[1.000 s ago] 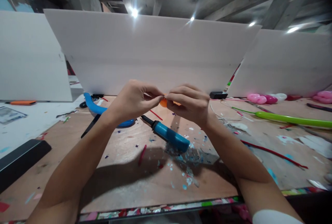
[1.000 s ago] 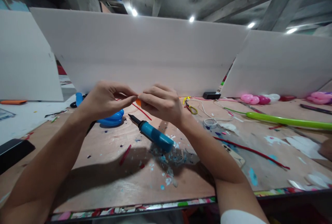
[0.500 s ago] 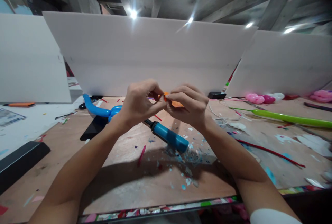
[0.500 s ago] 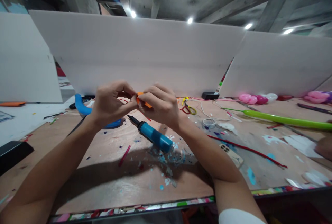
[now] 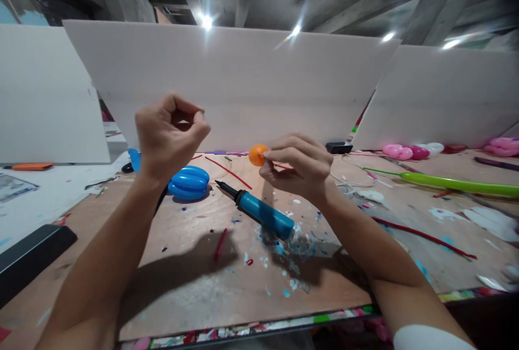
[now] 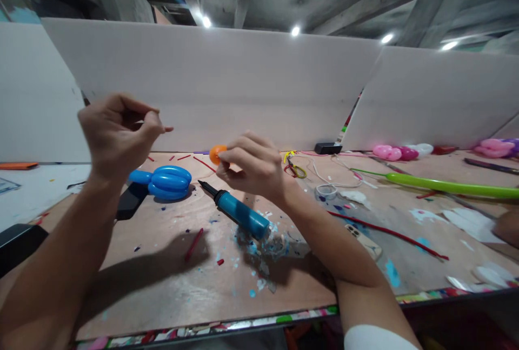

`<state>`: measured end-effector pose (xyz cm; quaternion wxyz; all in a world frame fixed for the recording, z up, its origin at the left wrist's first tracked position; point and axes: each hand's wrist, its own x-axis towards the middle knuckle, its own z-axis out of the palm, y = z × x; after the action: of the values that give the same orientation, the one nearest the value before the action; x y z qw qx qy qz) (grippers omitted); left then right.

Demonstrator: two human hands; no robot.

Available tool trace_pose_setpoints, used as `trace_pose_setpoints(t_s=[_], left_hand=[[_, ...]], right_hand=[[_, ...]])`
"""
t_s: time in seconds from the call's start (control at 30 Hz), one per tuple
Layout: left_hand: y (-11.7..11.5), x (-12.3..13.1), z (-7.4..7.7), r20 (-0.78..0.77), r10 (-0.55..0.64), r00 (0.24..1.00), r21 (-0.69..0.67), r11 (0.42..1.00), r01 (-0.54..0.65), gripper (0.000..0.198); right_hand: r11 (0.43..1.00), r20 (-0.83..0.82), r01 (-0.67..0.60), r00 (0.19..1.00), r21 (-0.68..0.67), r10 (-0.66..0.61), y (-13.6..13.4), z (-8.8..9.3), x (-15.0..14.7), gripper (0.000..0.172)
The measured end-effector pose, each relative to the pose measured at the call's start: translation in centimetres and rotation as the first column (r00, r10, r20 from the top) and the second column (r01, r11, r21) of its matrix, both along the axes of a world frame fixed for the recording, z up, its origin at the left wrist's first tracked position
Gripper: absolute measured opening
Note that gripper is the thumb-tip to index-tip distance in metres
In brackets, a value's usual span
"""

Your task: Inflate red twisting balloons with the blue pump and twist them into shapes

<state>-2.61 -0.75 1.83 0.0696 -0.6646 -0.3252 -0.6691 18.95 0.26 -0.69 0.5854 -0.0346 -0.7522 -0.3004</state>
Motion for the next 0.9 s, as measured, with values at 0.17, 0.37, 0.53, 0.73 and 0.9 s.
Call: trace_pose_setpoints(t_s=[0.17,0.37,0.53,0.73,0.9], left_hand=[[-0.5,0.2,0.2,-0.216,-0.419,0.882,-0.21,0.902,0.377,0.029],[0.0,2.7,-1.2,-0.295,-0.545,0.785,-0.348,0.826,0.443,0.033],[0.2,2.8,-1.7,-0.358,-0.339,0.87,-0.165,0.94,0.298,0.024],[0.5,2.9,-1.9,-0.412,-0.106,0.905,0.116,0.979,0.168,0.01],[0.5,2.7,-1.6,-0.406,-0.023,0.913,0.139,0.986,0.087,0.007]], right_hand=[[0.929,-0.106,-0.103,0.992,-0.356,0.069,0.1,0.1,0.1,0.01],[0.834,-0.163,-0.25,0.967,-0.493,0.194,0.5,-0.3,-0.2,0.009],[0.824,-0.071,-0.2,0.979,-0.53,0.192,0.5,0.2,0.2,0.008],[0.829,-0.006,-0.123,0.99,-0.545,0.143,0.1,0.6,0.0,0.008],[0.807,-0.073,-0.165,0.986,-0.567,0.151,0.8,0.0,-0.1,0.01]])
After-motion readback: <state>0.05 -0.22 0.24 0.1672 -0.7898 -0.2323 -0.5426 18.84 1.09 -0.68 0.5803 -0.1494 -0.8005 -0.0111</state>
